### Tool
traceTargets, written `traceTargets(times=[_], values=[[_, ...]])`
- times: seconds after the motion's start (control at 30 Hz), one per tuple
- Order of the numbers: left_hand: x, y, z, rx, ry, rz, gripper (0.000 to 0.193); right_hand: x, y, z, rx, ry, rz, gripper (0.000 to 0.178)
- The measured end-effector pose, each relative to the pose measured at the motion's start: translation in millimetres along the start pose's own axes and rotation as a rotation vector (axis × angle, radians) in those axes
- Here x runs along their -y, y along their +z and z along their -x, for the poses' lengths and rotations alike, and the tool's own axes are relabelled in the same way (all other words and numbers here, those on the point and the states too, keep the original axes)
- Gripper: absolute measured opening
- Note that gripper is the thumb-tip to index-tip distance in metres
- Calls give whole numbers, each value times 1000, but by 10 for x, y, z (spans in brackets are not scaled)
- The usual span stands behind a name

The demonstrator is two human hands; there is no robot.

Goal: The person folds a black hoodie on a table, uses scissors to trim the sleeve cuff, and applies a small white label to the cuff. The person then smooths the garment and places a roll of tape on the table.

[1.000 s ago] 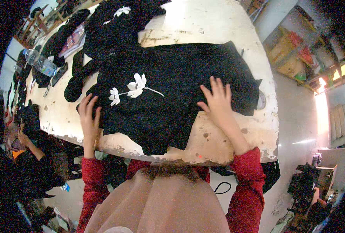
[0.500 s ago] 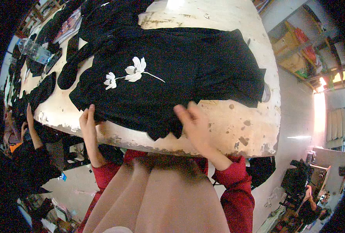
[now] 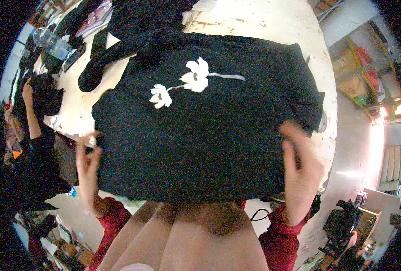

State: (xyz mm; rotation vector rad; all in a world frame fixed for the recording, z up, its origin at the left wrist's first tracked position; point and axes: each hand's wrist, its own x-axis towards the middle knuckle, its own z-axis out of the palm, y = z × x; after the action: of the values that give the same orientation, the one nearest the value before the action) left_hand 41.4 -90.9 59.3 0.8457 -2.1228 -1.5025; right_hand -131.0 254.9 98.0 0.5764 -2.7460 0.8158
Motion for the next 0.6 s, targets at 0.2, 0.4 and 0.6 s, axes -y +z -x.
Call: traceTargets(times=[0.2,0.4,0.6], values=[[286,-388,100,465,-36,-625,18,-244,93,180,695,-65,403,19],[-55,475,-661,109,480,-566,21,256,976,-753,195,-366,197,25],[912,1017,-1350,25,654,-984,48,-557,2278,-1271,21,-443,313,53]])
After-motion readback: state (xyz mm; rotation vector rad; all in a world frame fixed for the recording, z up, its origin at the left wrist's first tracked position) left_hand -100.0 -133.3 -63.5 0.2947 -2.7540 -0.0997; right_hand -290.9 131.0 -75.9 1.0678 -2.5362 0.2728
